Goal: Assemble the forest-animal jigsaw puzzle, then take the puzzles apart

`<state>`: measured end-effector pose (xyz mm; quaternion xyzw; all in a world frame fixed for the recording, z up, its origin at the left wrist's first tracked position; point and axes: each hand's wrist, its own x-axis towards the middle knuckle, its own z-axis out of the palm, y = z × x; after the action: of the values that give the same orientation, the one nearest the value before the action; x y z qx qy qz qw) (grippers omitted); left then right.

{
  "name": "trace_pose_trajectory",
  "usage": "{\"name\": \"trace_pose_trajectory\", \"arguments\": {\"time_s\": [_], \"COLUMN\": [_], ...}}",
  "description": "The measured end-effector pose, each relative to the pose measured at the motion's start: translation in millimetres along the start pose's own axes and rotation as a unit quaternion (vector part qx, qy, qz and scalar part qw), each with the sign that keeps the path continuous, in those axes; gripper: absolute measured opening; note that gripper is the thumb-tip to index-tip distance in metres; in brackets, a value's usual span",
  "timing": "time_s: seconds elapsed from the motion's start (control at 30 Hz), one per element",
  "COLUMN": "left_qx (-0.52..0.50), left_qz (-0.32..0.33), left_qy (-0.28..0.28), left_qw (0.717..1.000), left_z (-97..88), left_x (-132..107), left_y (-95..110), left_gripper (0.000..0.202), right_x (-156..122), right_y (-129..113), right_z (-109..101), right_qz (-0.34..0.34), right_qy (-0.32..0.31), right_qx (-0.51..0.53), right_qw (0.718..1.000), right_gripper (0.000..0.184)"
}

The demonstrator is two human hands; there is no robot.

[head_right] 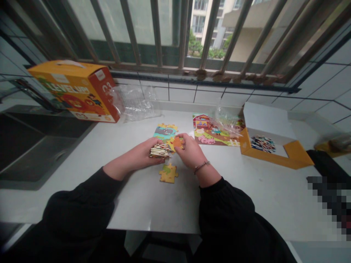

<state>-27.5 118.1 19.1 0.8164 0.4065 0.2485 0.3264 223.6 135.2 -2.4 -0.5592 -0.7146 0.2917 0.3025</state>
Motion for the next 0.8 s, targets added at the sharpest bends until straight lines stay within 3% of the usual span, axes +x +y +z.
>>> {"name": "trace_pose_trajectory", "arguments": {"time_s": [0.13, 0.27, 0.5, 0.67, 0.73, 0.8], "left_qx": [0.012, 0.004, -0.032, 0.006, 0.015, 0.020], "left_qz": [0.005, -0.025, -0.027, -0.039, -0.058, -0.083], "left_qy": [0.011, 0.023, 0.034, 0.017, 0.044, 0.071], "left_qw": [1.000, 0.999, 0.999, 0.999, 0.997, 0.994], "left_z": [0.7, 4.2, 5.7, -0.9, -3.1, -4.7], "left_x": [-1, -4, -4, -2, -2, -2], "left_y": [0, -3, -3, 5, 6, 5], "left_gripper": [0.041, 0.049, 0.082, 0.038, 0.038, 0.041], "right_x": [0, -2, -7, -9, -13, -18], "right_y": [-4, -9, -18, -13, -9, -8], "right_z": [2, 6, 10, -14, -23, -25], "right_qz": [-0.001, -0.053, -0.096, -0.104, -0.104, -0.123], "right_qy": [-0.011, 0.026, -0.064, -0.024, -0.067, -0.147], "right_qx": [0.068, 0.105, 0.126, -0.027, -0.101, -0.135], "right_qw": [0.998, 0.993, 0.985, 0.994, 0.987, 0.972], "right_gripper": [0.032, 0.022, 0.020, 0.022, 0.035, 0.054]}}
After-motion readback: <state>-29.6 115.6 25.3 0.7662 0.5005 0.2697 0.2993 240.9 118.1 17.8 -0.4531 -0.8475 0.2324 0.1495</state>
